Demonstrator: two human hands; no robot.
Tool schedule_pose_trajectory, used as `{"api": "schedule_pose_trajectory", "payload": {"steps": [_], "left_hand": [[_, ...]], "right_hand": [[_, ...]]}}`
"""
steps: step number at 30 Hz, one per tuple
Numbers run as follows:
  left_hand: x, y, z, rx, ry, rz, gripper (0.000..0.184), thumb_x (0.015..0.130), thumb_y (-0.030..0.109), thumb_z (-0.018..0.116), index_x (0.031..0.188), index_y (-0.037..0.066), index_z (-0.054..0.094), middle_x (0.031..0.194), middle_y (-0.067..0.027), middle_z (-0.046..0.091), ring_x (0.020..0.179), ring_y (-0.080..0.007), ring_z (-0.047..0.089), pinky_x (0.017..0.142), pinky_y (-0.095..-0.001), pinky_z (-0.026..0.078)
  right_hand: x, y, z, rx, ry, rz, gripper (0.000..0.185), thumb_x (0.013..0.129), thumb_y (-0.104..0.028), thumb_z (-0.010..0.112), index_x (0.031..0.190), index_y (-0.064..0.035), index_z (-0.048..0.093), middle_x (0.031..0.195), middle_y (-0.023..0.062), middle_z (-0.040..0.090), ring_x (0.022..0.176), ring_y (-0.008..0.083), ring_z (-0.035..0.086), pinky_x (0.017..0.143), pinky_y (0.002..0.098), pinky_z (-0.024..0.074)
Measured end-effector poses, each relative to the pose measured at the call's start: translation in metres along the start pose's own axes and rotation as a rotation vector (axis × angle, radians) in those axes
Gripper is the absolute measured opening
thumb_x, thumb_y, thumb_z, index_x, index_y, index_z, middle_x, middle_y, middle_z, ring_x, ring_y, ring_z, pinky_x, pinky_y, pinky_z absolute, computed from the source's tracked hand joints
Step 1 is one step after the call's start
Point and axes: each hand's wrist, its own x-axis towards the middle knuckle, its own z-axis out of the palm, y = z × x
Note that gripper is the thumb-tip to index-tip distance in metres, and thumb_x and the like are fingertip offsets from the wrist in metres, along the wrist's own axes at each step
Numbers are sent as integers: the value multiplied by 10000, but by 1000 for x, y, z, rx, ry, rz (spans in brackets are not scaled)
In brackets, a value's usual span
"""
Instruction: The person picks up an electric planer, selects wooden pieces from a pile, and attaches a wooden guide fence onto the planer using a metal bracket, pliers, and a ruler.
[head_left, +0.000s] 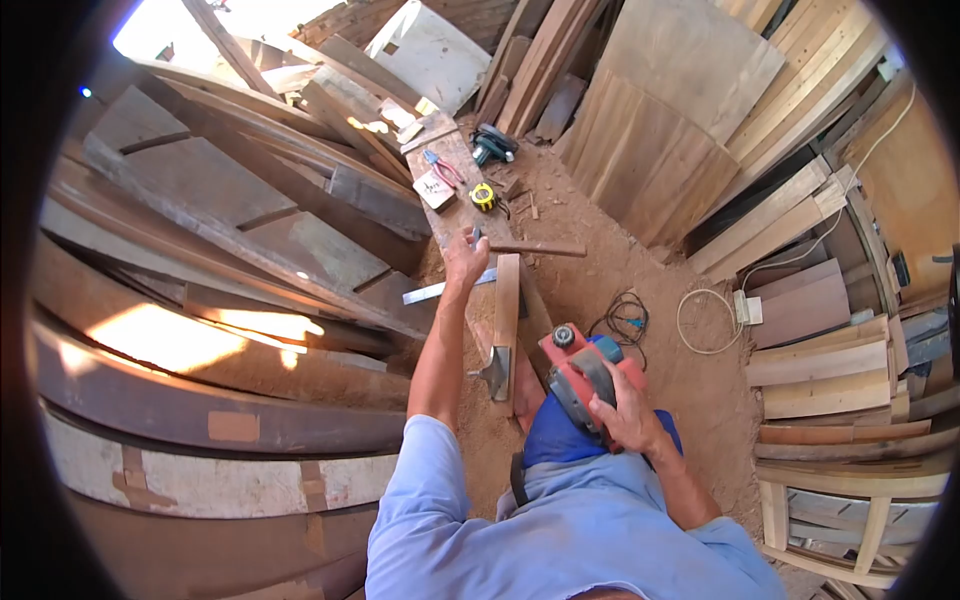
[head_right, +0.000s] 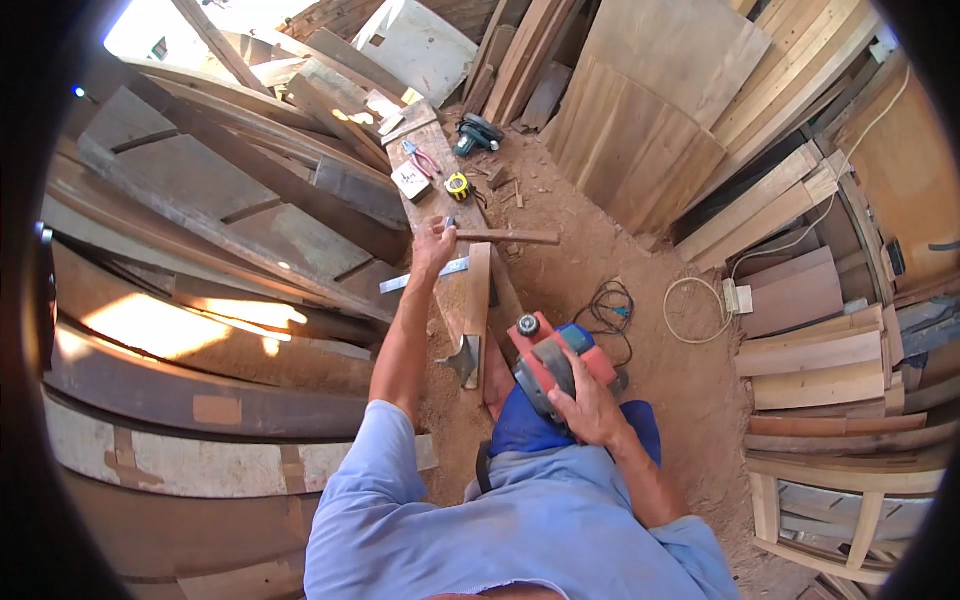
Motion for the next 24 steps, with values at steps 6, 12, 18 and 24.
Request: {"api": "schedule_pose_trajectory", "payload": {"steps": [6,12,18,24], "left_hand": [[84,10,-10,289,65,67,576,827,328,658,1318,42,566,1228,-286,621,1159,-438,584,1011,-495,454],[154,29,2,650,6,5,640,821,348,648,1374,59,508,1321,-222,589,1187,-468,556,1029,-519,439],[253,-66,34,1051,-184,496,415,899,117,508,1237,-121,539,949,-245,676,737,-310,683,632,-451,541],[329,-128,79,996,135,-379,884,803,618,586,1450,38,425,1453,-234,410,1328,-424,358,1062,-610,240]], "right_hand": [[11,-15,-6,98,-12,120,663,913,-205,627,1466,15,335,1138,265,633,1063,399,647,956,442,482],[23,-21,-10,169,-122,339,653,914,-243,654,1443,-3,355,1213,294,610,1133,442,613,974,453,474],[23,-19,-18,99,-98,298,627,915,-254,669,1416,-10,382,1273,270,582,1179,420,587,975,457,469],[21,-11,-10,116,-60,246,602,937,-276,628,1422,-11,390,1334,264,542,1212,427,546,1017,475,435]]}}
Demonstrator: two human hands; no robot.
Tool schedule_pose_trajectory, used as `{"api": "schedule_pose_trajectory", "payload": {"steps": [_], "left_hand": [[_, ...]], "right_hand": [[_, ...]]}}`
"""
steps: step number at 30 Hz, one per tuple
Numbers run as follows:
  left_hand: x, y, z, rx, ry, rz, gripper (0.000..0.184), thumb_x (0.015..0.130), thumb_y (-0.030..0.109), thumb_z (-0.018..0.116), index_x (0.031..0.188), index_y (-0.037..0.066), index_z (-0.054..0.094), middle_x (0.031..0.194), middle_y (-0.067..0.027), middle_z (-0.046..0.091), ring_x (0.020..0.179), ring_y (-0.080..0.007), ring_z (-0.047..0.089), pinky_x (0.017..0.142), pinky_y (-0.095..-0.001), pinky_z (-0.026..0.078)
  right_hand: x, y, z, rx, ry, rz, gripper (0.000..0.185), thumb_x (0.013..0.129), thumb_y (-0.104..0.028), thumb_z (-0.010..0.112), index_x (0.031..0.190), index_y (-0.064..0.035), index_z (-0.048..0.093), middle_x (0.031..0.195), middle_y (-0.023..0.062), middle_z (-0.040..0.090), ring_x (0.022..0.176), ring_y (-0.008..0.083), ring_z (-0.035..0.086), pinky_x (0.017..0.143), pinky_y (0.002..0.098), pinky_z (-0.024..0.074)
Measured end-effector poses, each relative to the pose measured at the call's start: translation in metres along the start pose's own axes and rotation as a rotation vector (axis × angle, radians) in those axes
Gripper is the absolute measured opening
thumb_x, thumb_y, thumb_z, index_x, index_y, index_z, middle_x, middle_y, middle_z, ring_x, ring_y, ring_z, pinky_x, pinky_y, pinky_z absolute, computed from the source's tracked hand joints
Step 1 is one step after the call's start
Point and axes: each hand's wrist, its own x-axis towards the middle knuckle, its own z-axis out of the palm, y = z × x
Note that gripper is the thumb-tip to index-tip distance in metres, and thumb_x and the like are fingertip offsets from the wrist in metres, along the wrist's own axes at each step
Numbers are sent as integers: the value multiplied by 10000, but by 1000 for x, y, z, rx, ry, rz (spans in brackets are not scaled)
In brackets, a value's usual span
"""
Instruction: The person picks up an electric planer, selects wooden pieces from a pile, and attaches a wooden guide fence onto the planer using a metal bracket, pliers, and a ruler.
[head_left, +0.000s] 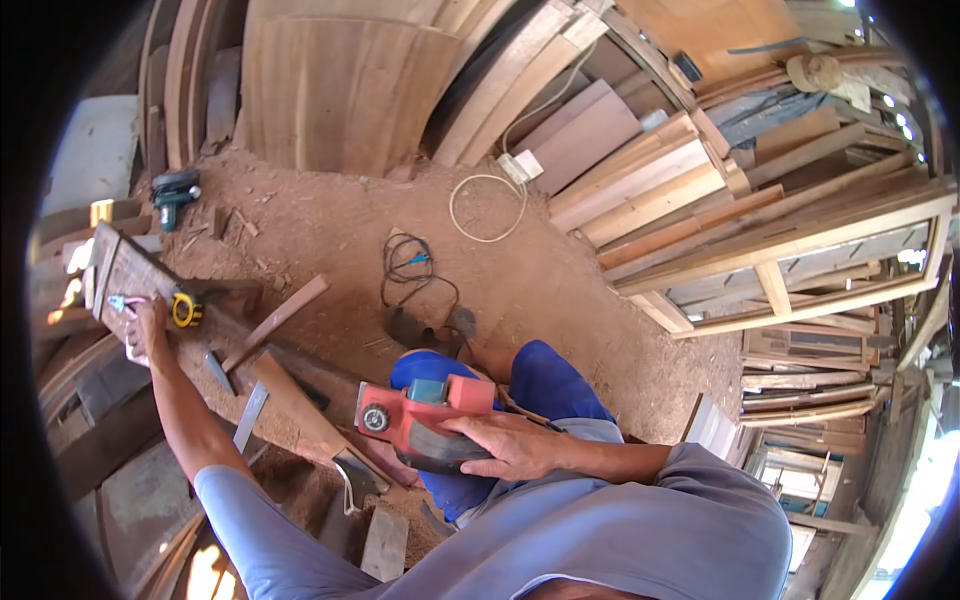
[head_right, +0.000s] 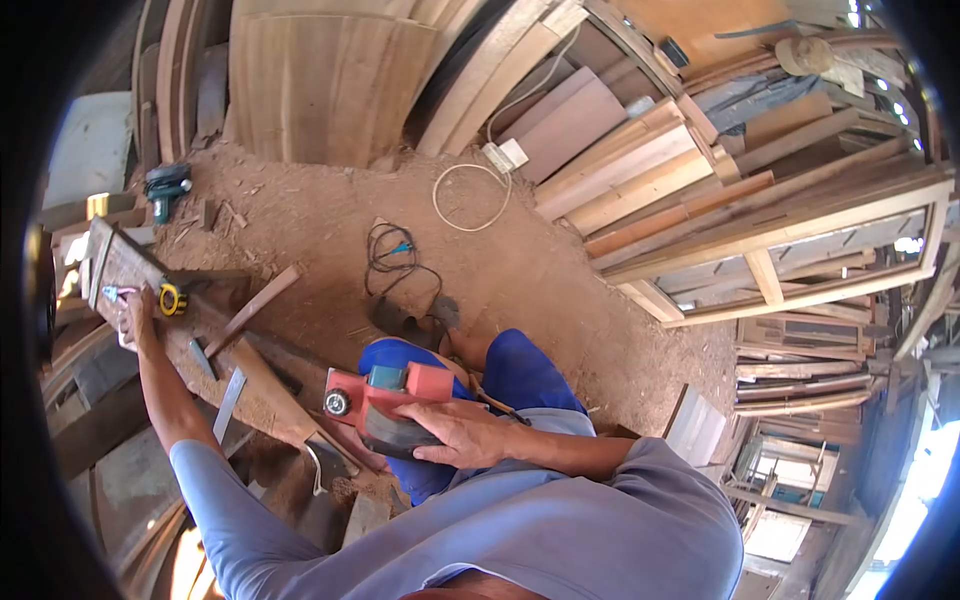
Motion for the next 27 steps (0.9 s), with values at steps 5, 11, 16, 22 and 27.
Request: {"api": "schedule_pose_trajectory", "payload": {"steps": [5,11,16,22,27], "left_hand": [[-34,14,-35,-19,-122,-14,893,797,657,610,1450,74,434,1546,-227,352,1412,-435,328,1105,-655,226],[-33,7,-38,-147,-159,-48,684,863,498,574,1378,60,471,1531,-226,365,1415,-443,326,1058,-640,305],[-27,-9,-77,-538,-192,-99,513,918,365,545,1318,47,502,1519,-225,376,1418,-449,324,1018,-627,371],[-66,-31,-177,-1850,-436,-189,332,983,213,481,1239,7,528,1472,-245,397,1402,-464,345,1034,-613,410],[-135,-96,-223,-2441,-662,540,499,1001,255,480,1413,-23,446,1441,-242,478,1373,-373,431,1144,-538,341]], "right_hand": [[0,4,0,-48,-44,14,623,948,-350,602,1418,7,402,1339,260,544,1211,417,548,1011,468,436],[4,2,-6,-61,-82,16,615,950,-341,601,1421,3,402,1363,244,526,1246,399,527,1031,466,420],[7,0,-9,0,-97,32,605,943,-304,623,1422,-11,399,1359,239,525,1253,390,526,1037,455,421],[6,-1,-8,-53,-23,-35,608,936,-321,644,1401,-13,402,1276,266,575,1169,417,585,1021,445,451],[3,2,-8,-10,-70,-18,666,942,-368,629,1445,-20,364,1386,274,487,1294,414,491,1095,462,374]]}}
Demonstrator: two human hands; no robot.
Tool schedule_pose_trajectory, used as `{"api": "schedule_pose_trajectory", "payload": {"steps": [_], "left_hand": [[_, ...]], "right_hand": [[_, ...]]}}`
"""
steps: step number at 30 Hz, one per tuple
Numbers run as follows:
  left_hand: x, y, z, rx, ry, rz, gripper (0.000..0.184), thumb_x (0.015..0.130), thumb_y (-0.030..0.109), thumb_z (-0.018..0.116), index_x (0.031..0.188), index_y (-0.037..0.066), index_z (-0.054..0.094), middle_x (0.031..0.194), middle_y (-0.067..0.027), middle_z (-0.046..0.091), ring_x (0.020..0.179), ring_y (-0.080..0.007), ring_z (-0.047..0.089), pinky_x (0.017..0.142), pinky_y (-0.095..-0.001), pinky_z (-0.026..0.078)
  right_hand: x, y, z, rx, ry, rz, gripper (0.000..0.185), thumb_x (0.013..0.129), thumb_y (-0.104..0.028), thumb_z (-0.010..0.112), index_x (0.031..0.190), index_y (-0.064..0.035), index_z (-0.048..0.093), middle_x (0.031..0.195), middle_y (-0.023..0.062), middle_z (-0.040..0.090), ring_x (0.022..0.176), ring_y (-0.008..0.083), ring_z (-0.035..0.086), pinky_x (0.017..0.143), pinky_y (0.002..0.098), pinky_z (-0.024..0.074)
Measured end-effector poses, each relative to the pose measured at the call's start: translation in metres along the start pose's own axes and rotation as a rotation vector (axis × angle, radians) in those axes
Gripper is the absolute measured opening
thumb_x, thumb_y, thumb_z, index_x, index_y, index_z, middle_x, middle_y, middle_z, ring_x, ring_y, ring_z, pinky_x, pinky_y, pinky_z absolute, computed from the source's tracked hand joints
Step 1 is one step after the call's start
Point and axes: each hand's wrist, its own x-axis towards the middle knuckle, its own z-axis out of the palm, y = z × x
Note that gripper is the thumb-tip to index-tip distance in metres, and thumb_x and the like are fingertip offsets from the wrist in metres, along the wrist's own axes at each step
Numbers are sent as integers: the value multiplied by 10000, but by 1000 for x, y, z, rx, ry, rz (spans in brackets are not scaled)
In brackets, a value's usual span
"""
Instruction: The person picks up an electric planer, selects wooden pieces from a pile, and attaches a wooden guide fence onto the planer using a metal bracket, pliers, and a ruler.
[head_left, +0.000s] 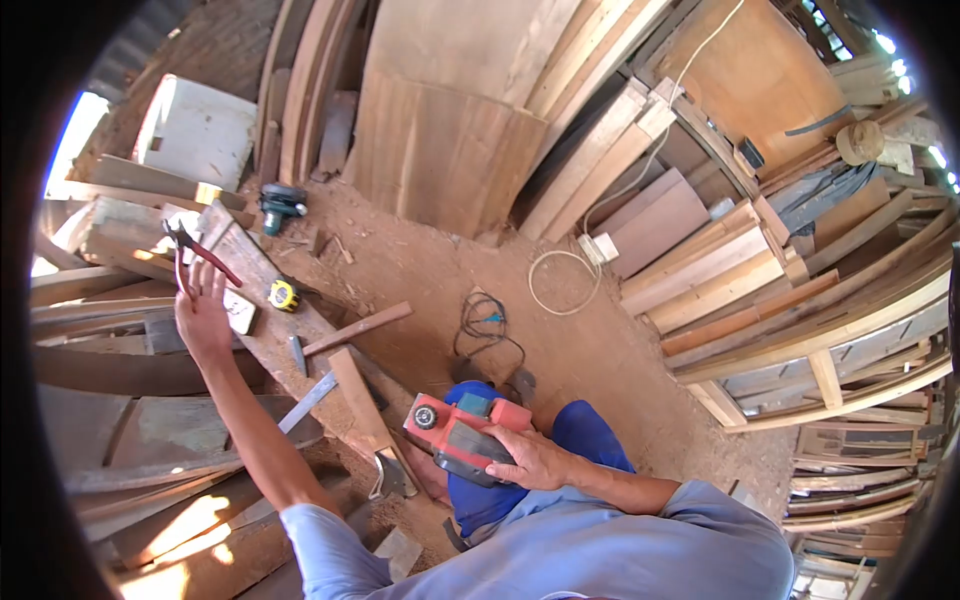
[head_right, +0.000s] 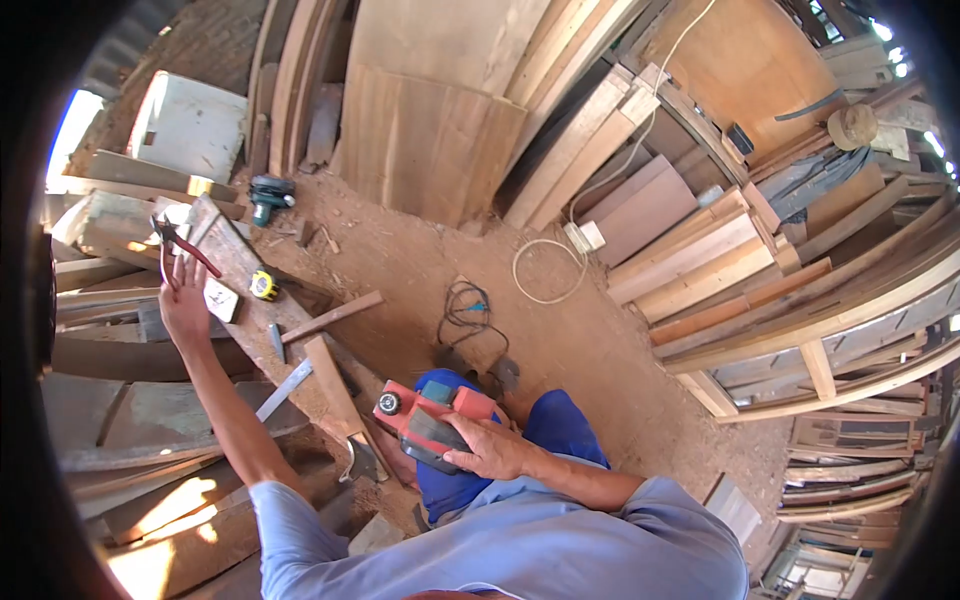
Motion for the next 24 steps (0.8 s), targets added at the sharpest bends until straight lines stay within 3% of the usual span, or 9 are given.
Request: {"api": "schedule_pose_trajectory", "payload": {"steps": [4,5,9,11,16,20,21,23,24], "left_hand": [[-136,40,146,162,-242,145,821,941,347,574,1560,-18,176,1579,-292,254,1462,-420,289,1203,-523,259],[-168,45,174,150,-247,153,853,937,330,574,1571,-16,118,1594,-294,212,1465,-424,283,1203,-524,254],[-270,35,221,-198,-371,-25,983,839,308,651,1583,13,80,1623,-280,131,1472,-470,232,1181,-613,242],[-313,21,249,-237,-332,-158,975,837,326,666,1576,6,118,1616,-222,227,1420,-426,367,1167,-564,306],[-397,-32,220,-91,-404,-314,884,862,303,665,1563,6,216,1588,-199,307,1401,-372,408,1158,-513,334],[-445,-51,217,280,-426,-417,647,896,246,615,1450,-22,413,1551,-182,362,1375,-323,426,1155,-443,295],[-452,-47,239,434,-438,-334,422,896,192,573,1270,4,525,1536,-183,380,1370,-314,415,1163,-454,257],[-457,-62,216,788,-630,-104,256,853,126,583,1091,39,548,1524,-205,389,1252,-328,467,1075,-471,329],[-455,-65,223,890,-728,49,281,843,113,596,1108,31,556,1526,-196,385,1188,-316,497,1034,-455,363]], "right_hand": [[-5,2,8,-121,108,-159,744,982,-400,575,1538,-49,225,1485,244,426,1381,397,427,1135,432,348],[-10,1,11,-24,120,-194,808,978,-493,563,1559,-59,208,1537,227,372,1426,376,373,1164,428,304],[-16,5,20,15,78,-379,894,958,-656,472,1563,-37,247,1593,194,302,1468,320,311,1191,418,244],[-21,7,20,96,27,-422,874,958,-648,482,1555,-43,278,1601,188,289,1481,317,284,1198,422,229],[-20,19,27,431,-39,-613,810,987,-594,483,1544,-31,312,1653,160,151,1517,285,193,1216,412,170],[-9,45,35,476,-122,-671,795,1010,-551,471,1563,-23,251,1660,140,117,1519,266,181,1220,401,168],[-8,43,34,577,-159,-689,797,1020,-531,463,1572,-18,203,1658,131,129,1517,257,183,1220,397,173],[-6,41,37,735,-198,-693,809,1032,-492,466,1578,0,128,1652,123,147,1507,249,213,1219,392,189],[-8,36,38,793,-198,-681,819,1034,-472,476,1576,14,102,1648,123,153,1498,249,240,1217,391,202]]}}
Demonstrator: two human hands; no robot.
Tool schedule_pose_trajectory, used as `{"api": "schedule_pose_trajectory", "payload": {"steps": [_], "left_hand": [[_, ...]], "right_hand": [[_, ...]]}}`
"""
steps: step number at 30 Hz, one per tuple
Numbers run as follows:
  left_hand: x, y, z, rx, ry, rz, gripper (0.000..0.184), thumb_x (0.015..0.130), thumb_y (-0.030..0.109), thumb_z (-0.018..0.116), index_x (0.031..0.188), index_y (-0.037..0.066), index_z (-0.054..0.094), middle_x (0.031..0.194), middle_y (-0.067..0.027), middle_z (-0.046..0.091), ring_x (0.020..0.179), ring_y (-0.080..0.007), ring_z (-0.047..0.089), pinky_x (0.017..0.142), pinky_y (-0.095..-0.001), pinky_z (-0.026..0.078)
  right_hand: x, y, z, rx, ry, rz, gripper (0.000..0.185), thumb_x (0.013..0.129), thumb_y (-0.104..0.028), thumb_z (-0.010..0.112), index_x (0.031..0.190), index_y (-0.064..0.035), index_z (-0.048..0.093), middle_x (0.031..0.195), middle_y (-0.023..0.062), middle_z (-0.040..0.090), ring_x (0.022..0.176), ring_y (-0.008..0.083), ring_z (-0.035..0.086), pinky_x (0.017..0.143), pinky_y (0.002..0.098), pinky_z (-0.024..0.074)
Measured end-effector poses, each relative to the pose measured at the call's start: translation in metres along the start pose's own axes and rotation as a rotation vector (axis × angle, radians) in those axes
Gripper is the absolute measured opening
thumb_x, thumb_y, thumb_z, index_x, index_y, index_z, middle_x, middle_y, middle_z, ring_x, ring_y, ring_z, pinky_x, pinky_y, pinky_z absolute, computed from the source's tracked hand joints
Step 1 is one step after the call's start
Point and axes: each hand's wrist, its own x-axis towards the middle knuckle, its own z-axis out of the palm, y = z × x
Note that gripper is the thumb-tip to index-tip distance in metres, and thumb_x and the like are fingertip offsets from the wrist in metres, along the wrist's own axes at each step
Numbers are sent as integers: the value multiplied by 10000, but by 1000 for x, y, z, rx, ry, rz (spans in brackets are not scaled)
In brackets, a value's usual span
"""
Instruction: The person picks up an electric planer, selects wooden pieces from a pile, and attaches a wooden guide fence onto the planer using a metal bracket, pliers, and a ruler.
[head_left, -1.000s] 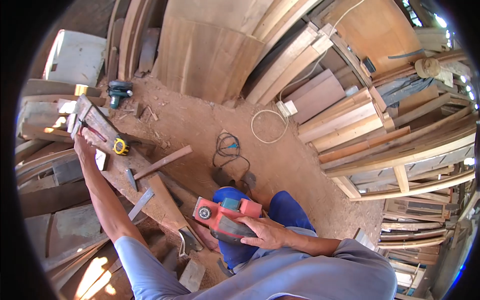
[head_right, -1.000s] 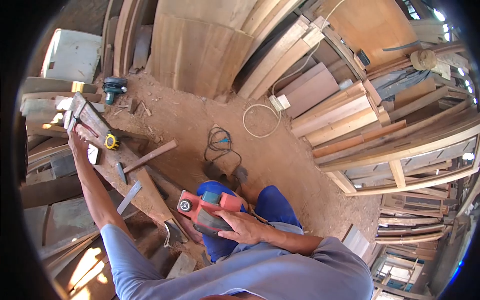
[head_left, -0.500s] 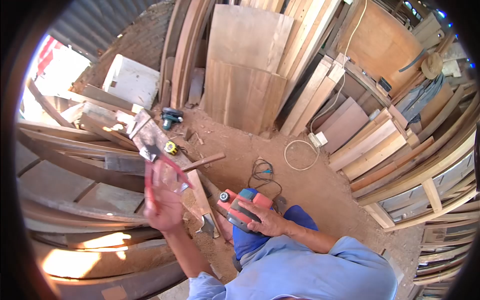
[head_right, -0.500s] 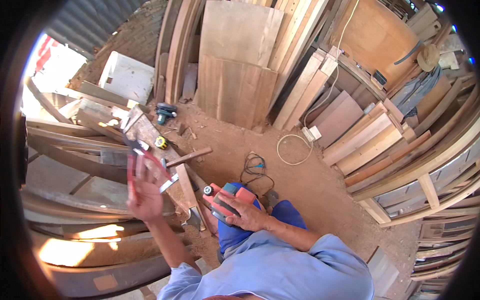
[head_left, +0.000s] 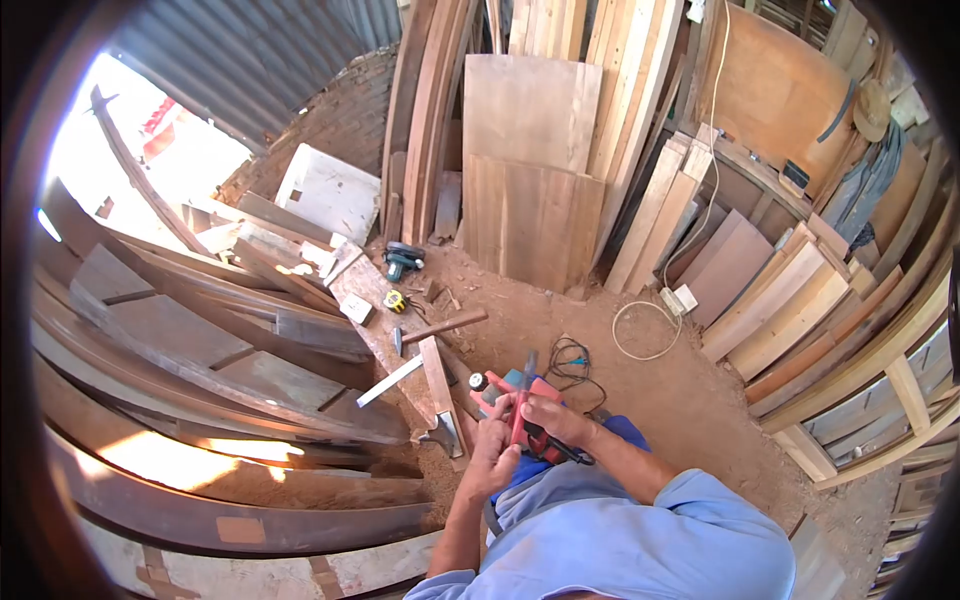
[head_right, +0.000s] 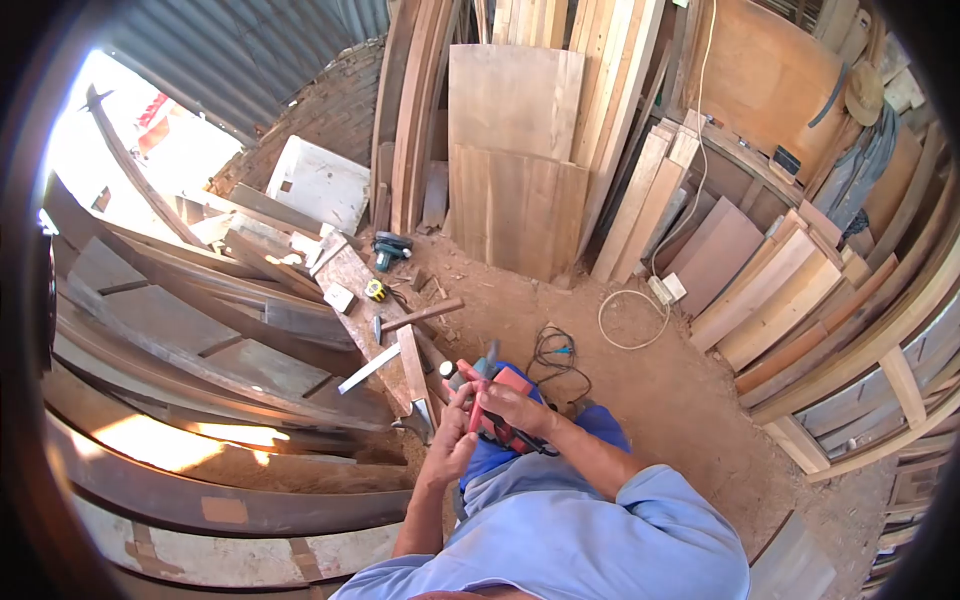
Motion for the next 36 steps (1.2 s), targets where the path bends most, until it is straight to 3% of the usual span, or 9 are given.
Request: {"api": "schedule_pose_trajectory", "payload": {"steps": [3,8,10,14,20,25,28,29,36], "left_hand": [[0,22,12,452,-28,-68,161,814,82,626,882,54,483,1538,-241,351,1175,-392,453,1032,-501,335],[-8,23,30,552,67,-92,154,879,162,622,958,60,538,1498,-259,391,1183,-389,450,1041,-491,342],[-25,-8,33,217,505,-268,214,935,187,540,1092,42,554,1370,-247,474,1146,-327,511,989,-473,395],[-43,-60,25,-559,673,-761,475,1046,464,407,1380,130,363,1212,-163,571,989,-236,584,891,-395,488],[-29,-84,16,-553,625,-775,708,1003,646,326,1513,164,236,1223,-179,588,968,-259,607,860,-417,510],[9,-59,37,-798,507,-658,559,1035,548,289,1344,127,488,1214,-110,620,1051,-247,616,936,-391,490],[6,-120,49,-1049,615,-517,481,1068,463,234,1299,135,500,1227,-100,604,1103,-257,598,982,-420,479],[6,-124,51,-1152,635,-496,492,1071,468,225,1283,128,510,1227,-94,596,1131,-256,581,1004,-419,465],[34,-52,51,-1250,873,-576,290,1041,393,412,1105,154,561,1013,-80,651,927,-256,641,856,-437,540]], "right_hand": [[0,16,-8,177,63,136,727,1017,-165,523,1595,-66,93,1445,135,502,1489,256,283,1204,425,254],[-2,21,-7,182,136,149,670,1015,-143,448,1594,-72,118,1434,109,510,1453,214,351,1188,354,286],[-3,28,-9,201,163,135,648,1011,-141,432,1588,-60,148,1402,88,534,1430,195,386,1176,321,304],[-7,7,-1,-156,280,206,459,990,-205,492,1366,58,494,1582,226,309,1491,250,265,1210,354,190],[-9,6,10,-270,358,71,362,993,-222,505,1204,56,604,1523,181,420,1434,201,360,1171,328,266],[-19,-9,22,-303,323,240,333,996,-211,506,1205,17,631,1029,11,665,1028,113,593,957,309,452],[-20,-12,15,-286,162,163,635,973,-148,488,1545,15,270,1477,92,475,1228,125,497,1098,293,339],[-27,-3,9,-333,318,264,371,993,-204,524,1268,28,612,1156,58,628,1108,126,550,999,304,417],[-40,-20,21,162,576,76,190,995,-183,530,952,-13,602,1197,194,668,1221,245,588,1081,355,412]]}}
